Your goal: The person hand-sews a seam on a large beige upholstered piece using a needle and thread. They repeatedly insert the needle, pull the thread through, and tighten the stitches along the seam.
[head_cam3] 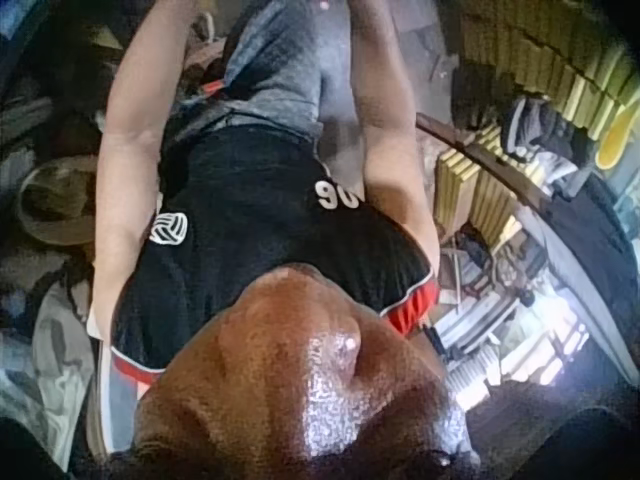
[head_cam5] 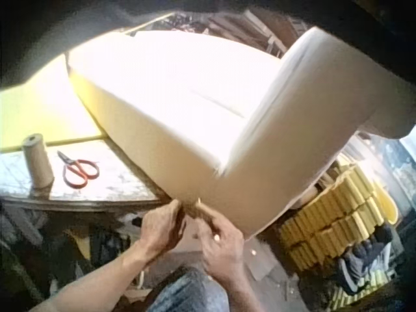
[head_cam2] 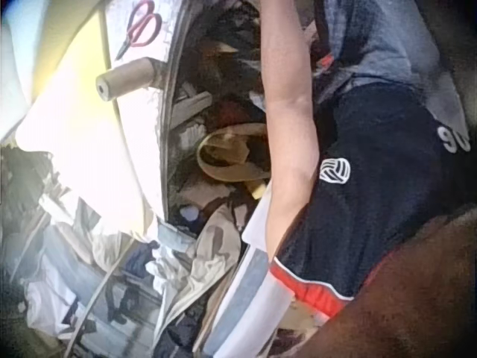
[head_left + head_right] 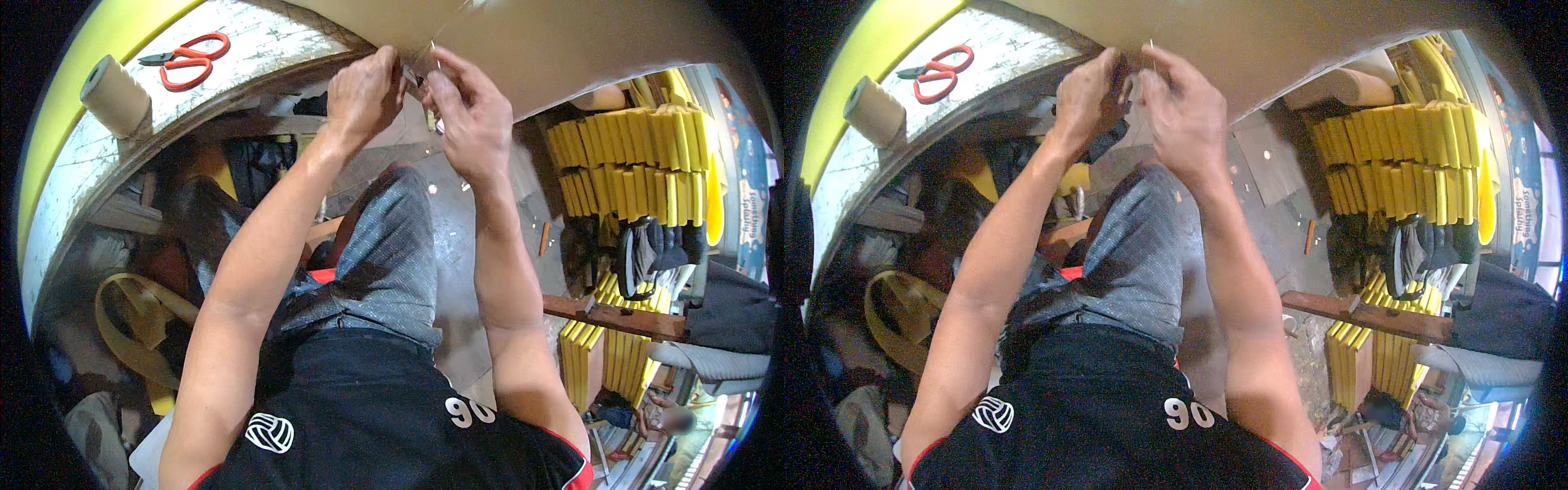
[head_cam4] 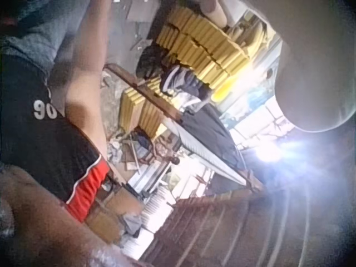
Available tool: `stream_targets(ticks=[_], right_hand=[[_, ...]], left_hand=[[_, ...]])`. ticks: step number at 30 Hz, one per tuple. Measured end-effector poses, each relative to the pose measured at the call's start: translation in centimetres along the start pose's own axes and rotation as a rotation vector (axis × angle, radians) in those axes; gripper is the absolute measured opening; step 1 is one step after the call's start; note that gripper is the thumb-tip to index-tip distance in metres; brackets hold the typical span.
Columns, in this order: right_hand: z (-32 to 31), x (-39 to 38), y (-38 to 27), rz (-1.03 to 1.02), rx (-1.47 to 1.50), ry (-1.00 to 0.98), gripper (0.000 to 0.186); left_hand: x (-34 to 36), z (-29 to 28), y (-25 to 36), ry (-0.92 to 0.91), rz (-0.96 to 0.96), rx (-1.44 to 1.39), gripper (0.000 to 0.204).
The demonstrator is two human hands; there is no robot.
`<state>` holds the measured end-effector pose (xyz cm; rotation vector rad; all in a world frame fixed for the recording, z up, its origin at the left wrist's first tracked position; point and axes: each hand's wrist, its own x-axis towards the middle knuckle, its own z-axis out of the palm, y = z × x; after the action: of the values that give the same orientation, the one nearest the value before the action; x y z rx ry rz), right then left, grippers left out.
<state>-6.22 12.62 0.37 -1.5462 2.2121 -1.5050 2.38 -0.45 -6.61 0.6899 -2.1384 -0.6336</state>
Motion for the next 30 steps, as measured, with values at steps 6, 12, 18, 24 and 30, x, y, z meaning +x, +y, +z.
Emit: stream_targets(ticks=[6, 12, 18, 24, 30], right_hand=[[-1.9, -6.9, -2.6, 0.221, 0.677, -0.114, 0.034], [-3.5, -10.1, -3.8, 0.304, 0.889, -0.143, 0.034], [-4.6, -11.4, -4.7, 0.326, 0.869, -0.123, 0.034], [-7.1, -13.3, -4.5, 0.285, 0.939, -0.097, 0.033], [-3.9, -11.5, -3.5, 0.214, 0.770, 0.000, 0.032]], left_hand=[[-1.3, 0.4, 0.3, 0.014, 0.020, 0.040, 0.012], [-0.4, 2.0, -0.1, 0.000, 0.102, 0.162, 0.014], [-11.3, 4.0, -10.3, -0.457, 0.008, 0.260, 0.024], [-21.6, -12.8, -5.3, -0.451, -0.262, 0.290, 0.011], [-34.2, -26.0, -7.7, -0.403, -0.538, 0.711, 0.009]])
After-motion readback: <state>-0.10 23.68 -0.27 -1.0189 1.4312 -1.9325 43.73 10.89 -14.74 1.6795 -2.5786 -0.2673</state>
